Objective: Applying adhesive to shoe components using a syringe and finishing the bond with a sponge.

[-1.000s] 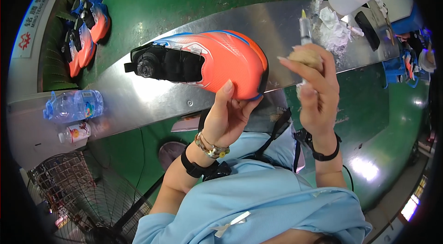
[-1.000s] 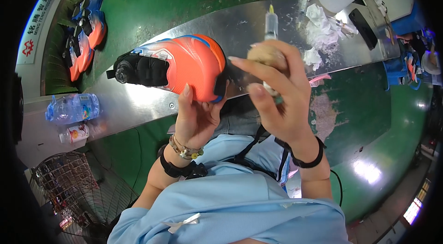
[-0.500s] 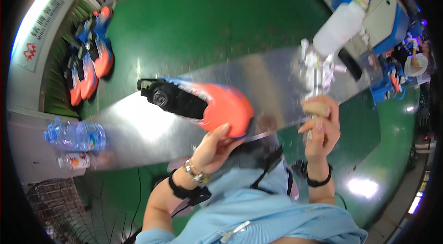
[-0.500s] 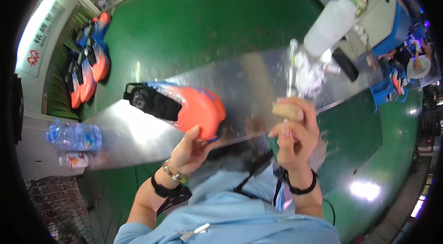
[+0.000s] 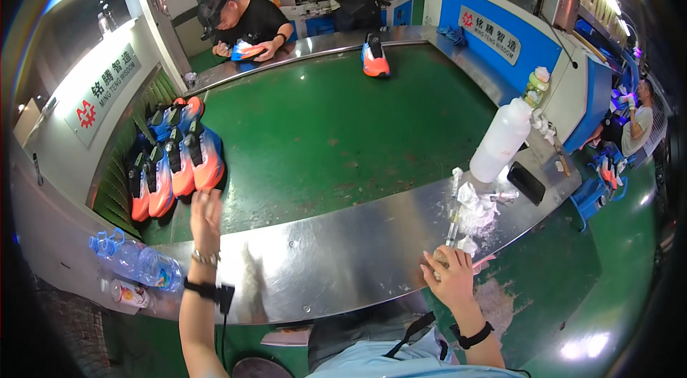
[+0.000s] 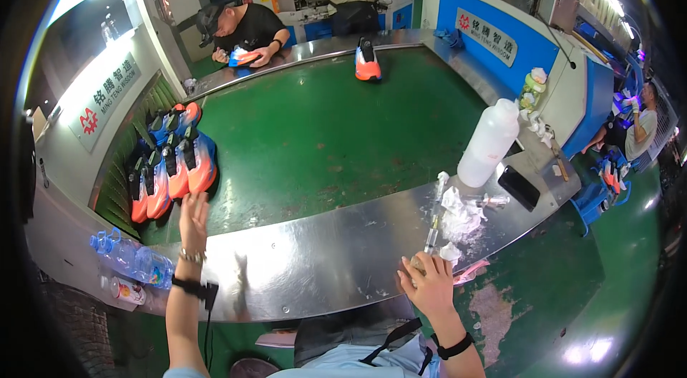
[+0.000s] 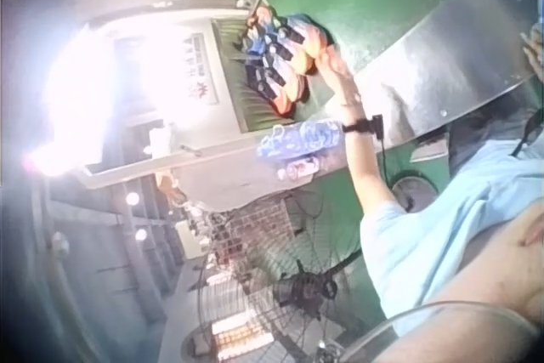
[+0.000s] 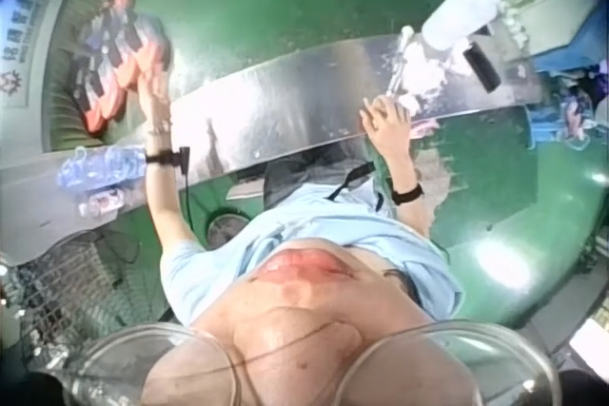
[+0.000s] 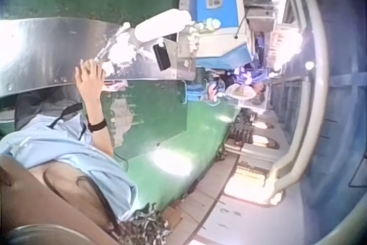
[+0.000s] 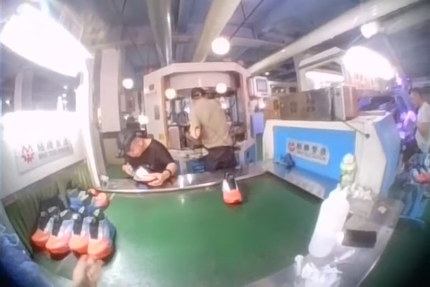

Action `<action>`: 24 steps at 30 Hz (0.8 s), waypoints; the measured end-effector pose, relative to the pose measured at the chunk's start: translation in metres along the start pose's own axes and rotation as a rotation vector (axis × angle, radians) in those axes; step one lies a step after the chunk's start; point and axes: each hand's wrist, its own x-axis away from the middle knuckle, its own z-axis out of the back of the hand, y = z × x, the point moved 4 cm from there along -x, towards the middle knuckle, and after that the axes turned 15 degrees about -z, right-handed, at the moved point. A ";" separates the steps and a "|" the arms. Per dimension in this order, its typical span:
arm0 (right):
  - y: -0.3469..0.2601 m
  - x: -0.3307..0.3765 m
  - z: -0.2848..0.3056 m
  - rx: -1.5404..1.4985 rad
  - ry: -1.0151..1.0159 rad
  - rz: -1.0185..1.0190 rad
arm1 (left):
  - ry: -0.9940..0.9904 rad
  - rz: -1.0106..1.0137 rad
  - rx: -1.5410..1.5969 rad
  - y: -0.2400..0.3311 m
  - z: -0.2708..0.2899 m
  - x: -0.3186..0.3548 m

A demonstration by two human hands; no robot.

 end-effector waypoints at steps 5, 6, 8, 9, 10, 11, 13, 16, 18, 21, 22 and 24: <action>-0.003 0.011 -0.012 0.113 -0.015 0.061 | -1.523 0.525 -0.609 0.072 -0.040 0.190; -0.006 0.011 -0.011 0.130 0.000 0.066 | -1.717 0.580 -0.565 0.079 -0.038 0.226; -0.007 0.013 -0.008 0.111 -0.007 0.067 | -1.979 0.815 -0.524 0.065 0.029 0.302; -0.010 0.015 -0.011 0.095 -0.011 0.063 | -2.086 0.821 -0.542 0.062 0.063 0.346; -0.012 0.015 -0.014 0.098 -0.017 0.073 | -2.195 0.821 -0.562 0.053 0.098 0.379; -0.014 0.013 -0.017 0.098 -0.004 0.077 | -2.186 0.818 -0.557 0.034 0.133 0.395; -0.016 0.014 -0.017 0.104 0.009 0.085 | -2.080 0.748 -0.600 0.028 0.135 0.393; -0.019 0.016 -0.015 0.095 0.016 0.119 | -1.912 0.646 -0.665 0.024 0.122 0.382; -0.026 0.018 -0.013 0.050 0.003 0.126 | -1.794 0.575 -0.714 0.025 0.112 0.369; -0.026 0.029 -0.011 0.015 -0.006 0.116 | -1.623 0.489 -0.778 0.032 0.092 0.351; -0.025 0.033 -0.009 0.013 -0.017 0.116 | -1.568 0.472 -0.796 0.036 0.086 0.345; -0.020 0.036 -0.004 -0.004 -0.078 0.100 | -1.486 0.481 -0.818 0.046 0.072 0.331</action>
